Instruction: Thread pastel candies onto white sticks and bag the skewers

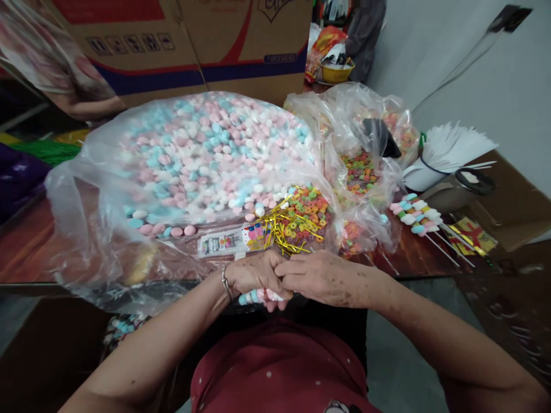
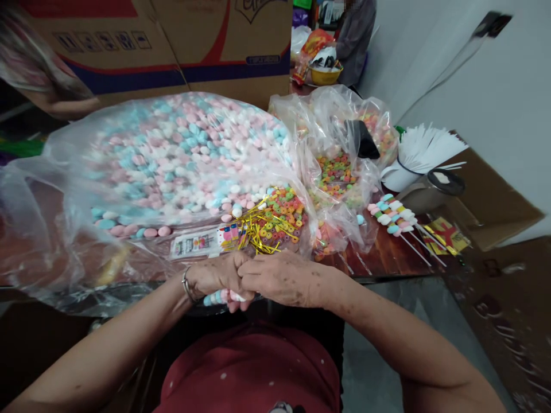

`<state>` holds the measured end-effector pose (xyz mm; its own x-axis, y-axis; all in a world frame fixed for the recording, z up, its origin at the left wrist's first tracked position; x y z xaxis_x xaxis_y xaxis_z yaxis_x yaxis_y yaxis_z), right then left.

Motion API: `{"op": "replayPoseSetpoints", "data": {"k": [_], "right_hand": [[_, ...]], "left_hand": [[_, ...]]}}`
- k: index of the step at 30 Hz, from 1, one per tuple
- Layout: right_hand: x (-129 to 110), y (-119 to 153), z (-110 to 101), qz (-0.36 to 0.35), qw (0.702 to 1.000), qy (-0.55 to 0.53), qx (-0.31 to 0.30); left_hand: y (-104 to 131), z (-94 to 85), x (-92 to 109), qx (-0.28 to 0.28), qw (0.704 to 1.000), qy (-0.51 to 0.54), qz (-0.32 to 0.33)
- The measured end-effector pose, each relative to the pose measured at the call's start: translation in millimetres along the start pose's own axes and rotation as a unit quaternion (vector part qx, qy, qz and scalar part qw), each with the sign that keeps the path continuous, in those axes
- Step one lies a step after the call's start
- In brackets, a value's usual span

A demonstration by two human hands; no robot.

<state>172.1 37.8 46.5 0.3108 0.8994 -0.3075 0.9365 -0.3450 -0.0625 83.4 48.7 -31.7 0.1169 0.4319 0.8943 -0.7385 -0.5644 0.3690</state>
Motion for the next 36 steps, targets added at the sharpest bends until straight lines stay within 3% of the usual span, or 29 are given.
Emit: {"op": "replayPoseSetpoints", "data": {"k": [9, 17, 19, 21, 22, 23, 26, 28, 29, 30, 31, 32, 33, 34, 35, 36], "right_hand": [[-7, 9, 11, 0.058, 0.996, 0.059, 0.010], [-15, 13, 8, 0.076, 0.994, 0.068, 0.042], [-13, 12, 16, 0.078, 0.993, 0.073, 0.041], [-5, 8, 27, 0.128, 0.988, 0.077, 0.034], [3, 5, 32, 0.177, 0.980, 0.078, 0.037], [12, 2, 35, 0.234, 0.968, 0.076, 0.047], [40, -2, 29, 0.377, 0.913, 0.032, 0.156], [55, -1, 16, 0.415, 0.865, -0.046, 0.277], [62, 1, 9, 0.423, 0.837, -0.099, 0.334], [68, 3, 4, 0.427, 0.805, -0.157, 0.380], [72, 5, 1, 0.427, 0.775, -0.214, 0.414], [74, 6, -1, 0.424, 0.748, -0.265, 0.436], [73, 5, -1, 0.417, 0.729, -0.303, 0.451], [69, 3, -1, 0.405, 0.721, -0.327, 0.458], [62, 0, -1, 0.388, 0.723, -0.338, 0.461], [53, -4, 0, 0.368, 0.734, -0.340, 0.459]], "left_hand": [[3, 4.3, 4, -0.012, 0.999, -0.003, -0.034], [6, 7.2, 8, -0.023, 0.997, -0.046, -0.052], [7, 9.8, 8, -0.030, 0.994, -0.094, -0.046], [5, 9.3, 14, 0.001, 0.974, -0.228, 0.007], [4, 7.2, 20, 0.044, 0.943, -0.326, 0.049], [3, 5.2, 28, 0.102, 0.893, -0.430, 0.092], [9, 7.5, 52, 0.292, 0.671, -0.651, 0.203], [18, 16.1, 61, 0.384, 0.548, -0.681, 0.297], [24, 20.8, 64, 0.419, 0.503, -0.670, 0.349], [30, 24.6, 65, 0.441, 0.476, -0.648, 0.398], [34, 26.4, 64, 0.446, 0.478, -0.619, 0.435], [35, 24.9, 63, 0.440, 0.513, -0.581, 0.454], [35, 19.8, 62, 0.430, 0.575, -0.524, 0.458], [33, 11.0, 59, 0.423, 0.656, -0.438, 0.447], [31, 0.3, 55, 0.421, 0.732, -0.330, 0.422], [30, -10.3, 51, 0.426, 0.787, -0.219, 0.390]]}}
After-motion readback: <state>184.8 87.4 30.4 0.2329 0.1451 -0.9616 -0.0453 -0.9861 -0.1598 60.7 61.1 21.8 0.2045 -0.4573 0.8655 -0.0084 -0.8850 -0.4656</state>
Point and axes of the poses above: each hand's wrist, its own y-axis away from the middle knuckle, its own z-axis out of the palm, x = y × z, the point moved 6 cm from there along -y, towards the middle knuckle, and after that the axes turned 12 degrees about z, right-handed, at the moved point
